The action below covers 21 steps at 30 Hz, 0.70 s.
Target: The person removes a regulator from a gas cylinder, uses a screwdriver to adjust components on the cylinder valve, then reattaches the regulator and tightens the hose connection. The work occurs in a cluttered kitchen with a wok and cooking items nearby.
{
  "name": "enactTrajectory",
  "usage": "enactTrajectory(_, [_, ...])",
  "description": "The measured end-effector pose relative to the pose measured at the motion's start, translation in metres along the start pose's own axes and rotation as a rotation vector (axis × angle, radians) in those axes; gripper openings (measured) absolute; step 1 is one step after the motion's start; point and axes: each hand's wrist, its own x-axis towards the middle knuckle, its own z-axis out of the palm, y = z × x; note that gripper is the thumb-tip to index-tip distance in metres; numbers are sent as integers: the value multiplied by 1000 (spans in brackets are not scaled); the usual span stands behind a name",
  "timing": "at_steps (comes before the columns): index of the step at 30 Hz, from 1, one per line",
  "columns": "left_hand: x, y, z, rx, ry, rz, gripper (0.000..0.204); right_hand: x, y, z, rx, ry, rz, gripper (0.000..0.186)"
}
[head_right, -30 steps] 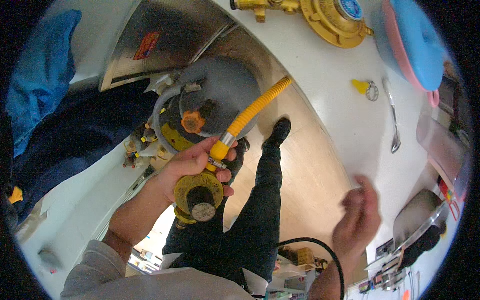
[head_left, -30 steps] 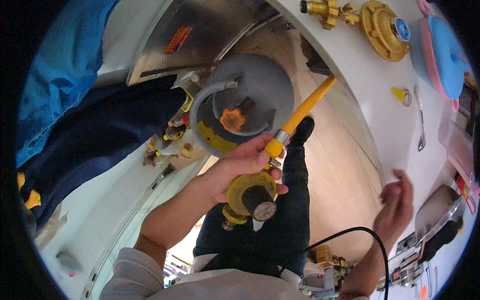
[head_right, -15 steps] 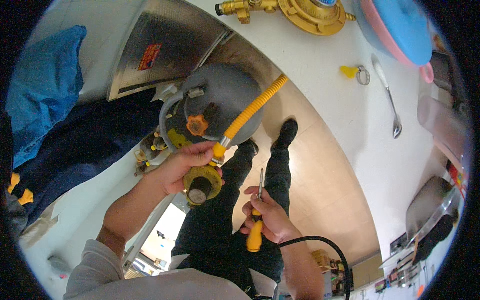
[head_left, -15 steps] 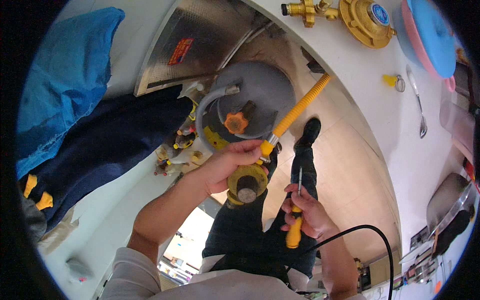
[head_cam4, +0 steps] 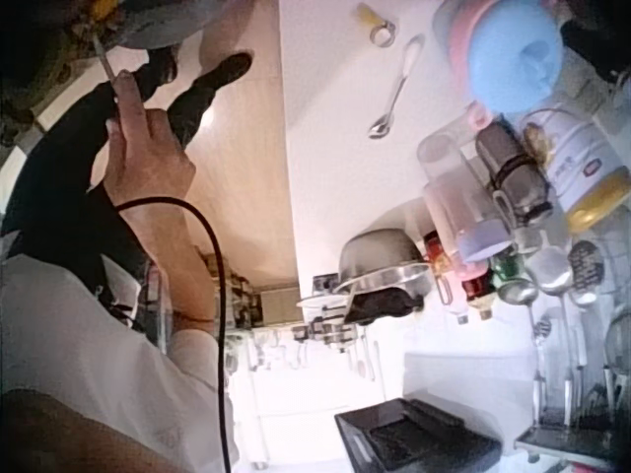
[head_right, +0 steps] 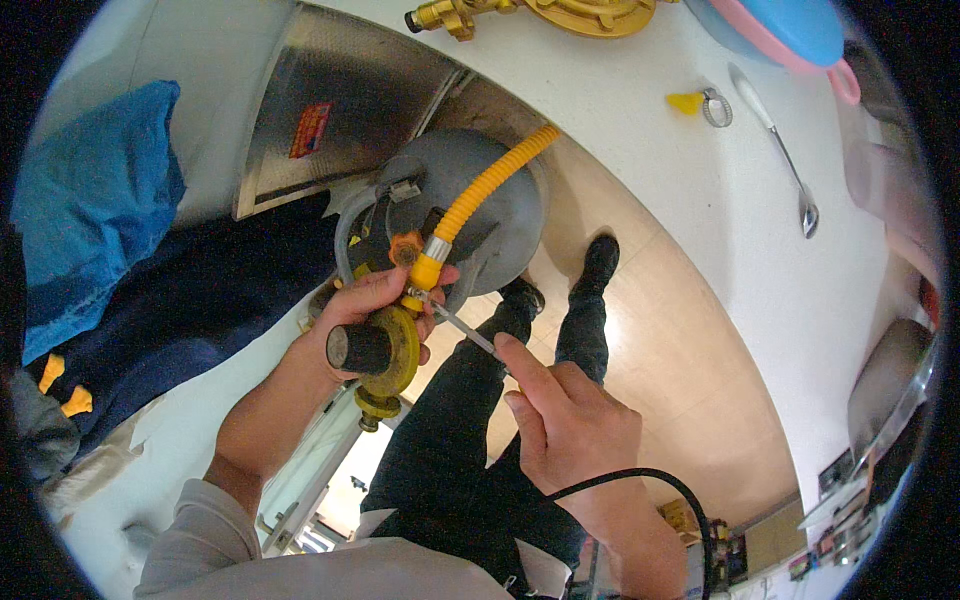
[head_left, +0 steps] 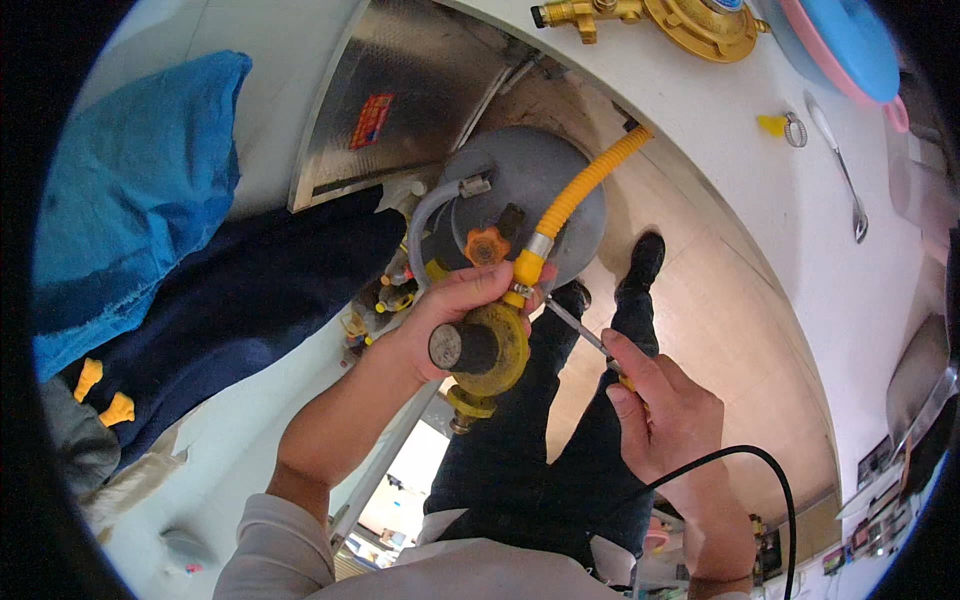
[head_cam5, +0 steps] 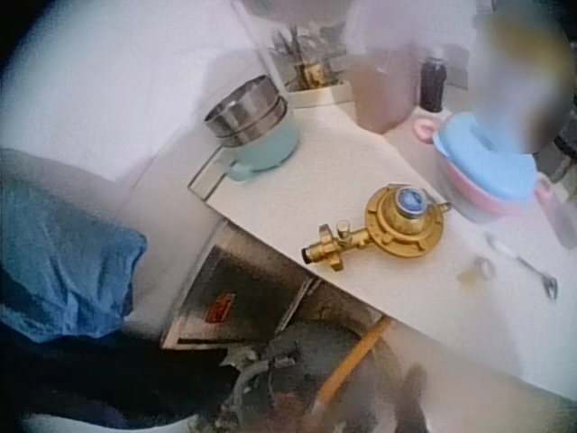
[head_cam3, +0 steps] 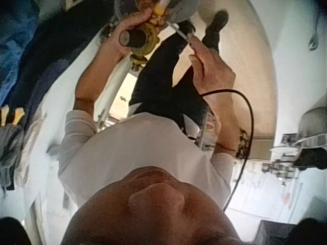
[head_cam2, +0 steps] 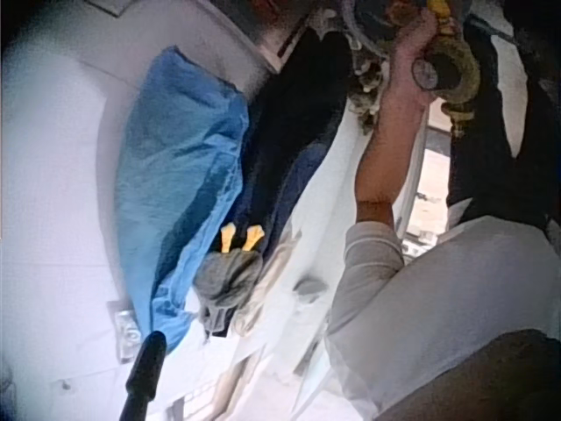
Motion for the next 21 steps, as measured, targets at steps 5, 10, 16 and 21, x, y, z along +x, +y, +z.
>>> enactTrajectory(5, [-1,1,3,67,27,-3,46,4,3,5,-136,41,-67,48])
enactTrajectory(10, [-4,6,7,96,59,-23,45,10,-7,-7,-243,-34,-37,45])
enactTrajectory(16, [-10,12,10,230,152,-18,41,13,-17,-17,-573,11,-150,45])
enactTrajectory(21, [-14,14,15,297,166,41,39,13,-24,-19,-541,-26,-151,47])
